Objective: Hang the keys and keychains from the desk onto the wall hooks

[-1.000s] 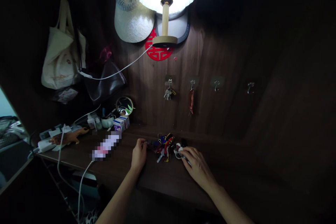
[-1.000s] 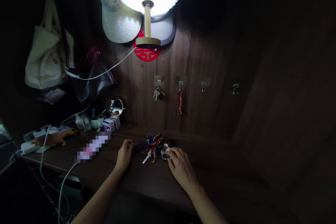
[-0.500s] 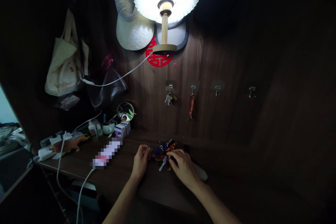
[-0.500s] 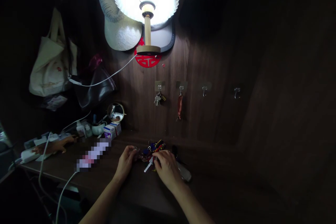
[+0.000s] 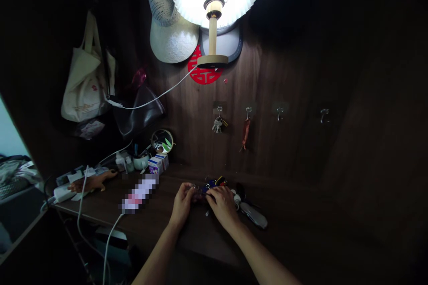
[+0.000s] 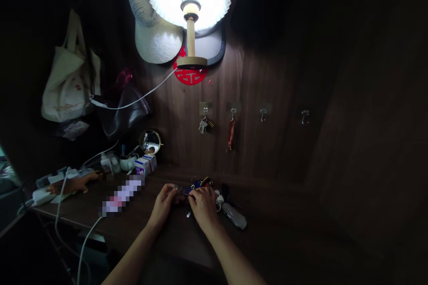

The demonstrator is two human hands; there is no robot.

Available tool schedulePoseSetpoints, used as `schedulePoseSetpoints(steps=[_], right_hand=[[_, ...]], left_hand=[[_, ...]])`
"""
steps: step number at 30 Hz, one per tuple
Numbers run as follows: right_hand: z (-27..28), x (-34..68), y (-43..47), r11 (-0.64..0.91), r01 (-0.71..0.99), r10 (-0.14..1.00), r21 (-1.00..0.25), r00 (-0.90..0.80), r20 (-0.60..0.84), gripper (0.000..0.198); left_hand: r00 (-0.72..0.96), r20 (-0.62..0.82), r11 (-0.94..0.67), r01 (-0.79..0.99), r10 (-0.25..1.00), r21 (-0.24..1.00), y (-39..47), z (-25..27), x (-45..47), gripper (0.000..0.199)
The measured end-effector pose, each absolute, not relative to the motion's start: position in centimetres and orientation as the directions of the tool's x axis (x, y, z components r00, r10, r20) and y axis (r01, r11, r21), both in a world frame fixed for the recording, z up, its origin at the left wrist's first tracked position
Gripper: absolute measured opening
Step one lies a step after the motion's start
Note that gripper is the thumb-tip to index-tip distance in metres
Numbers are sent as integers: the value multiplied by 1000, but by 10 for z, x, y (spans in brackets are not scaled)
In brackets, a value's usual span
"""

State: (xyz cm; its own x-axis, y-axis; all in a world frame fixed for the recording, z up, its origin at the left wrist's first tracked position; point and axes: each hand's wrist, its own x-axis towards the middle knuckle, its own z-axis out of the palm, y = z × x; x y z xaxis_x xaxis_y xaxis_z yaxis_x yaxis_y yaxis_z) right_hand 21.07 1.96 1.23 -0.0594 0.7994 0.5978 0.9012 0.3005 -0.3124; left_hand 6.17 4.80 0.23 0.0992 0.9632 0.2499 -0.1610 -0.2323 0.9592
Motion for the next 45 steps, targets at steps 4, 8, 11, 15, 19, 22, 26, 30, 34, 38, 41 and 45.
schedulePoseSetpoints(steps=[4, 8, 11, 15, 19, 22, 26, 30, 34, 38, 41, 45], right_hand=[[17, 220, 22, 309, 863, 773, -401, 18, 634, 16], [29, 229, 25, 331, 753, 791, -568, 106, 602, 20], [38, 233, 24, 359, 595, 833, -719, 143, 534, 22], [49, 235, 23, 393, 361, 862, -846, 176, 475, 27], [63, 241, 20, 322, 106, 902, -941, 268, 339, 36], [78, 250, 14, 272, -20, 922, -962, 293, 254, 38], [99, 264, 4, 285, -66, 916, -956, 313, 252, 35], [115, 280, 1, 302, -68, 892, -951, 372, 257, 33], [123, 299, 5, 369, -26, 839, -929, 440, 321, 31], [128, 318, 10, 412, -77, 807, -908, 493, 325, 28], [132, 330, 14, 434, -138, 798, -890, 518, 309, 26], [139, 342, 22, 448, -151, 790, -881, 527, 312, 25]], left_hand=[[119, 262, -235, -204, 958, 950, 49, 3, 63, 35], [107, 285, -269, -145, 953, 952, 48, 4, 63, 34], [89, 314, -309, -57, 945, 949, 47, 5, 63, 31], [75, 324, -325, 6, 943, 946, 47, 5, 62, 29], [70, 305, -308, 34, 950, 951, 46, 6, 62, 32], [75, 311, -315, 41, 947, 948, 45, 7, 63, 32], [66, 313, -318, 75, 947, 945, 44, 9, 62, 28], [65, 299, -304, 73, 952, 950, 43, 10, 62, 28], [72, 295, -299, 56, 953, 953, 42, 10, 61, 25], [79, 308, -313, 66, 948, 947, 41, 11, 61, 23], [85, 291, -296, 62, 953, 953, 41, 12, 61, 23], [92, 282, -289, 87, 955, 953, 40, 13, 62, 26]])
